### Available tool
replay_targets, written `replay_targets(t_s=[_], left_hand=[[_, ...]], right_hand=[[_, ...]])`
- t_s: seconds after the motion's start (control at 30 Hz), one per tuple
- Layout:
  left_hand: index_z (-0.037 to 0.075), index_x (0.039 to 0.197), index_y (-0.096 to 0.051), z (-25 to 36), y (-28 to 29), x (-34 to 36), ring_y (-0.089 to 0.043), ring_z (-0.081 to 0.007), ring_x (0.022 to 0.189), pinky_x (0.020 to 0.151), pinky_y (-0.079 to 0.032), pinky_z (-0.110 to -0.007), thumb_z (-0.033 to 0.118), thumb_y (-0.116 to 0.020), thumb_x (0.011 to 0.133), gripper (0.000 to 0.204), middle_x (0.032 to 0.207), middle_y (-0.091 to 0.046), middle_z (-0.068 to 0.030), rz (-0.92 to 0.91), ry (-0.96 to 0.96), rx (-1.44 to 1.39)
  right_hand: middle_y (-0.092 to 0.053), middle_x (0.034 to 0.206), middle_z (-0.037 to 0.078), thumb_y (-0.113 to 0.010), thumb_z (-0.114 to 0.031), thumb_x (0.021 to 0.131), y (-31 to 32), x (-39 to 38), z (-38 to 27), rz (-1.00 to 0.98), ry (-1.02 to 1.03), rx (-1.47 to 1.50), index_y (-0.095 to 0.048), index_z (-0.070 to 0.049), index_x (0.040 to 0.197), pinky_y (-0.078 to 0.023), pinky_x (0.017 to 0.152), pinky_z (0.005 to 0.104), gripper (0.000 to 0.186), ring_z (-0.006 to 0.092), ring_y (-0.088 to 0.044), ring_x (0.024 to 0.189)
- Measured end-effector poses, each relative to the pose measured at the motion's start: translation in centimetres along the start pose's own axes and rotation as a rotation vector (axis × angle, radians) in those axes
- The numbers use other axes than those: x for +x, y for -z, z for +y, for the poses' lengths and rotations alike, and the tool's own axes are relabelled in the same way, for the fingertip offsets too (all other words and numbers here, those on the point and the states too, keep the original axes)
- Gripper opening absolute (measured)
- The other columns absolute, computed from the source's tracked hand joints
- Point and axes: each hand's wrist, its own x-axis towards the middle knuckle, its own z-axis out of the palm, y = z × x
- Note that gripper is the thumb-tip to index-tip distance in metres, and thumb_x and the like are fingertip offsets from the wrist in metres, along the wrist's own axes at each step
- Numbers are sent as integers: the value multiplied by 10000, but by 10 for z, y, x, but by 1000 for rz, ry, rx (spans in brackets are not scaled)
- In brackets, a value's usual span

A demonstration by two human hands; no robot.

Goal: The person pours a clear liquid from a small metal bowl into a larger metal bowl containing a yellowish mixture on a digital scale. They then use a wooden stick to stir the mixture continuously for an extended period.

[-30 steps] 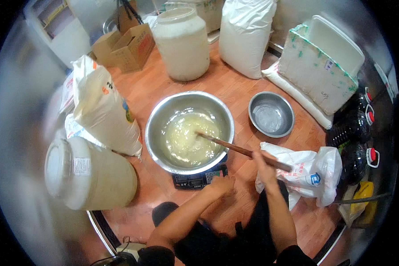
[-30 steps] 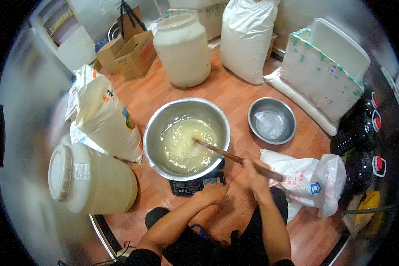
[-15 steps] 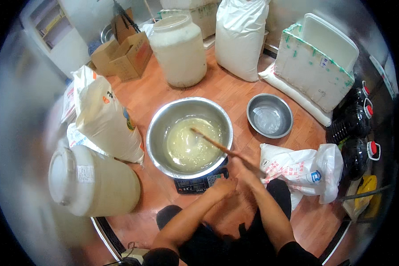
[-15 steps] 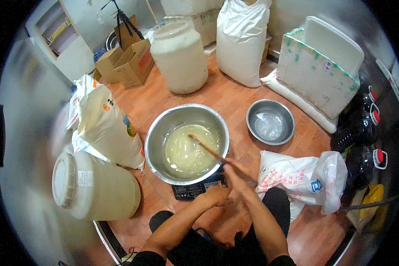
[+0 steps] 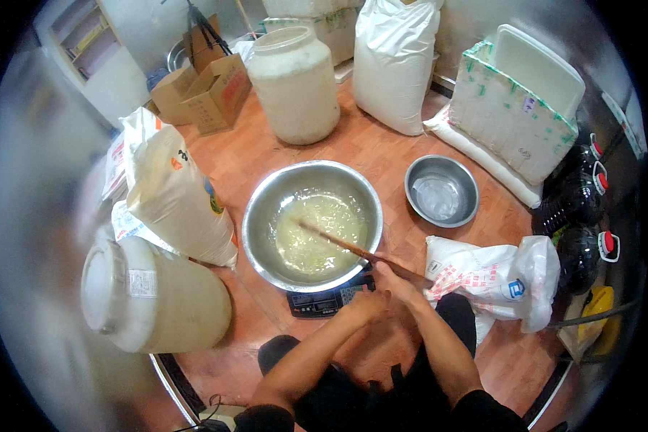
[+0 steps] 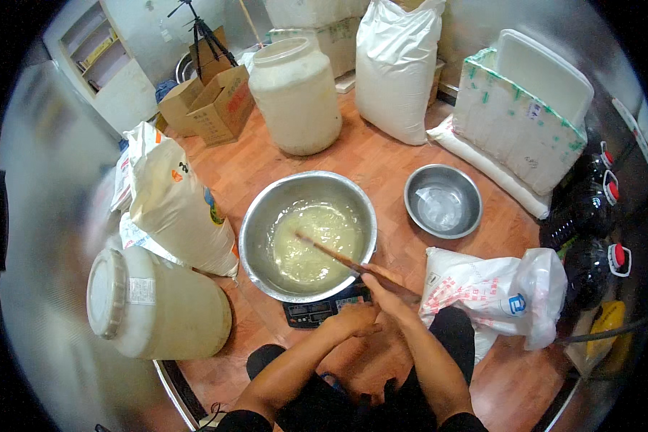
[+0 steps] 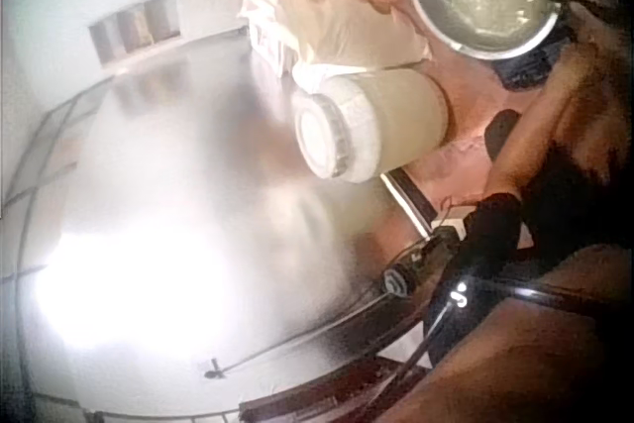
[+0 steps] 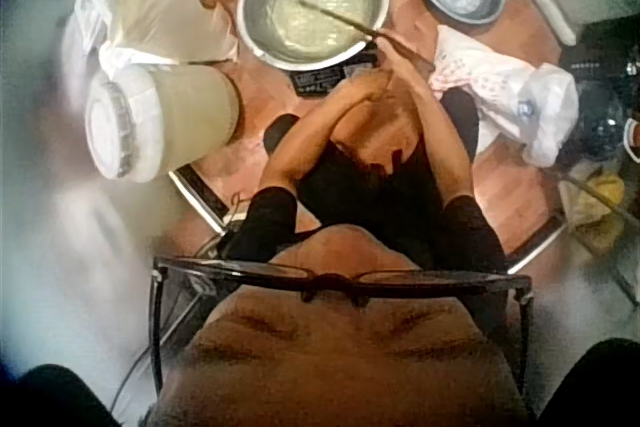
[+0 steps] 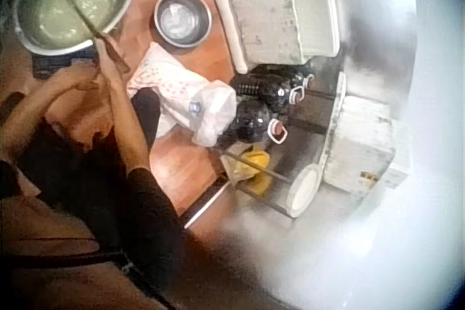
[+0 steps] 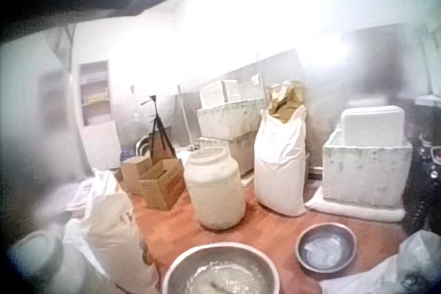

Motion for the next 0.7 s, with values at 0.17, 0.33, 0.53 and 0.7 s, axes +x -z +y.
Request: replay_targets(t_s=[0.17, 0.33, 0.53, 0.7], left_hand=[[-1, 1281, -530, -4, 13, -31, -574, -460, 1214, 930, -521, -540, 517, -655, 862, 677, 1297, -599, -242, -41, 117, -29], [-4, 1302, -521, -11, -17, -10, -548, -485, 1240, 919, -521, -566, 495, -636, 874, 668, 1296, -602, -238, 62, 26, 58], [-18, 1299, -512, -7, 2, -16, -541, -502, 1243, 907, -524, -577, 515, -649, 855, 707, 1323, -572, -273, -73, 92, -6], [-22, 1338, -490, -10, -5, -20, -538, -516, 1238, 921, -514, -585, 518, -648, 856, 740, 1349, -544, -295, -58, 80, 11]], right_hand=[[-685, 905, 64, -625, -284, 979, 42, -27, -37, 209, -65, 60, -700, 22, 1053, -489, 775, 295, 324, 119, -606, 820], [-711, 923, 45, -620, -226, 980, 6, -4, -7, 248, -142, -89, -729, 21, 1049, -504, 828, 301, 278, 150, -634, 887], [-695, 899, 33, -618, -231, 983, 34, -27, -14, 181, -115, 28, -722, 14, 1002, -496, 760, 273, 267, 115, -618, 837], [-683, 868, 11, -619, -208, 983, 6, -24, -50, 272, -129, 37, -704, -8, 987, -490, 732, 260, 217, 105, -599, 769]])
